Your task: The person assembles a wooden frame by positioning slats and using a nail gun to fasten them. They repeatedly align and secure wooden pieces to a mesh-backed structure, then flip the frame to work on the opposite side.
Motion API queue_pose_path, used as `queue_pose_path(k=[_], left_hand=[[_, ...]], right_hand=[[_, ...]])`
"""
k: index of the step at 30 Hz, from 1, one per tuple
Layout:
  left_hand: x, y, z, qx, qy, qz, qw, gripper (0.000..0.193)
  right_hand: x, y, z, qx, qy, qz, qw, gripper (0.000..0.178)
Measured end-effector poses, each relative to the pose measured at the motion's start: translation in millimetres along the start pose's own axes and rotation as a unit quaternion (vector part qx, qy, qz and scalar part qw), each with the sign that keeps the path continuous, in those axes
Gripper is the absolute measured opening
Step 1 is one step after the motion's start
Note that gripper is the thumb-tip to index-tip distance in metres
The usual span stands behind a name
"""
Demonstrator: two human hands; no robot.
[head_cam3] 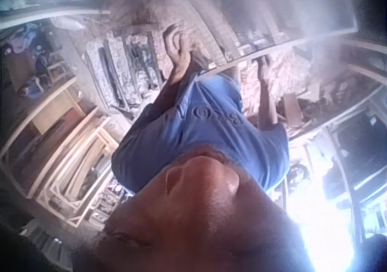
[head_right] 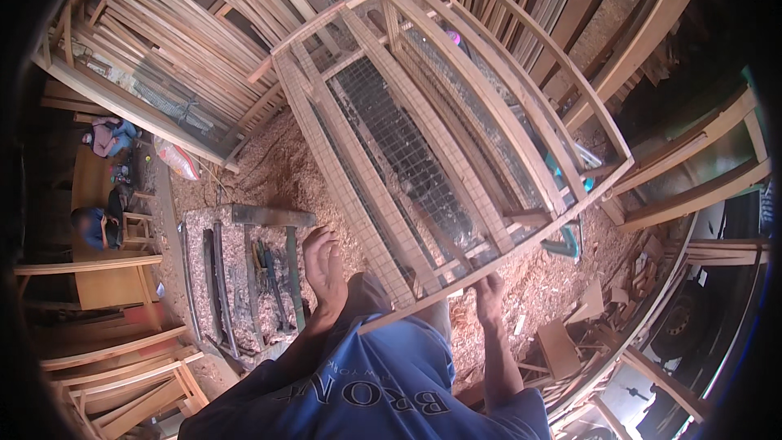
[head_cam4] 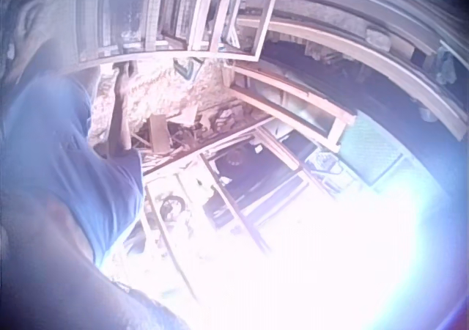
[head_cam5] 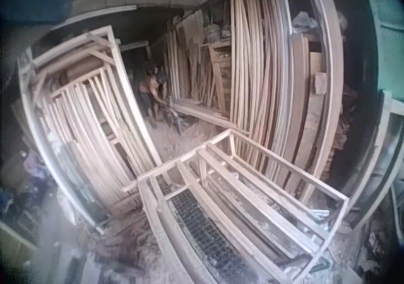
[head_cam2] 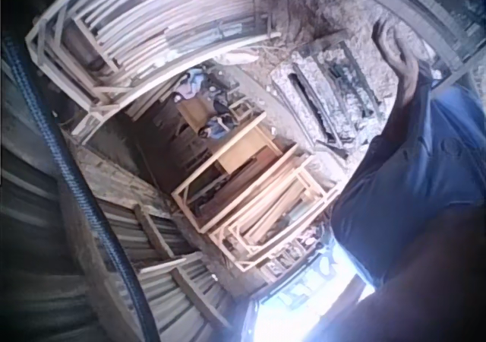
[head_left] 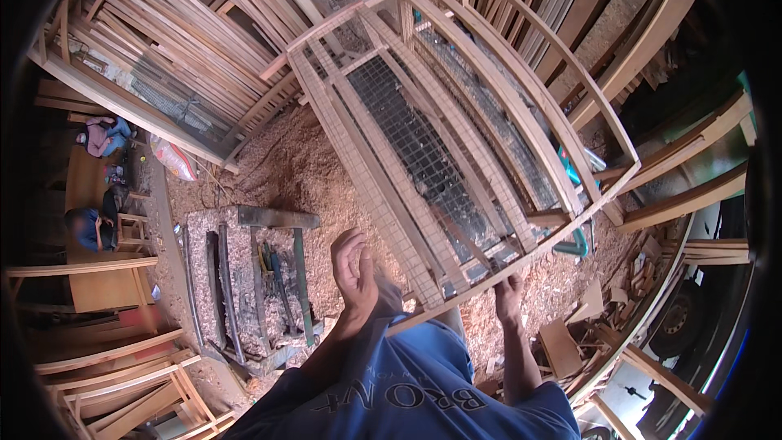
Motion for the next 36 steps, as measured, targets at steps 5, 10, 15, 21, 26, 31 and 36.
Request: queue_pose_path(k=[5, 10, 15, 21, 26, 31, 36], left_hand=[[29, 8, 33, -0.035, -0.013, -0.139, 0.99, 0.019], [88, 5, 46, -0.058, 0.004, -0.294, 0.954, 0.02], [137, -25, 33, -0.07, 0.004, -0.303, 0.951, 0.017], [151, -69, 47, -0.1, 0.043, -0.178, 0.978, 0.014], [138, -69, 113, -0.164, 0.188, -0.044, 0.967, 0.015], [86, -24, 182, -0.188, 0.305, 0.0, 0.933, 0.016], [-22, 80, 151, -0.242, 0.085, -0.187, 0.948, 0.025]], right_hand=[[75, -45, -13, -0.044, -0.042, 0.104, 0.993, 0.015], [137, -69, -28, 0.087, -0.057, 0.242, 0.965, 0.012], [227, -71, -114, 0.39, -0.081, 0.34, 0.852, 0.021], [290, -86, -291, 0.266, -0.395, 0.391, 0.788, 0.03], [128, -5, -321, 0.175, -0.32, -0.085, 0.927, 0.029], [-14, 94, -260, 0.251, -0.171, -0.352, 0.885, 0.027], [-40, 97, -235, 0.416, -0.189, -0.392, 0.798, 0.026]])
Point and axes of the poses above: each hand's wrist, its own x-axis away from the middle knuckle, its own y-axis out of the palm, z = x × y, the point moved 10 cm from there along -x, towards the middle knuckle, and after that the axes turned 12 degrees about -z, right-handed, at the moved point
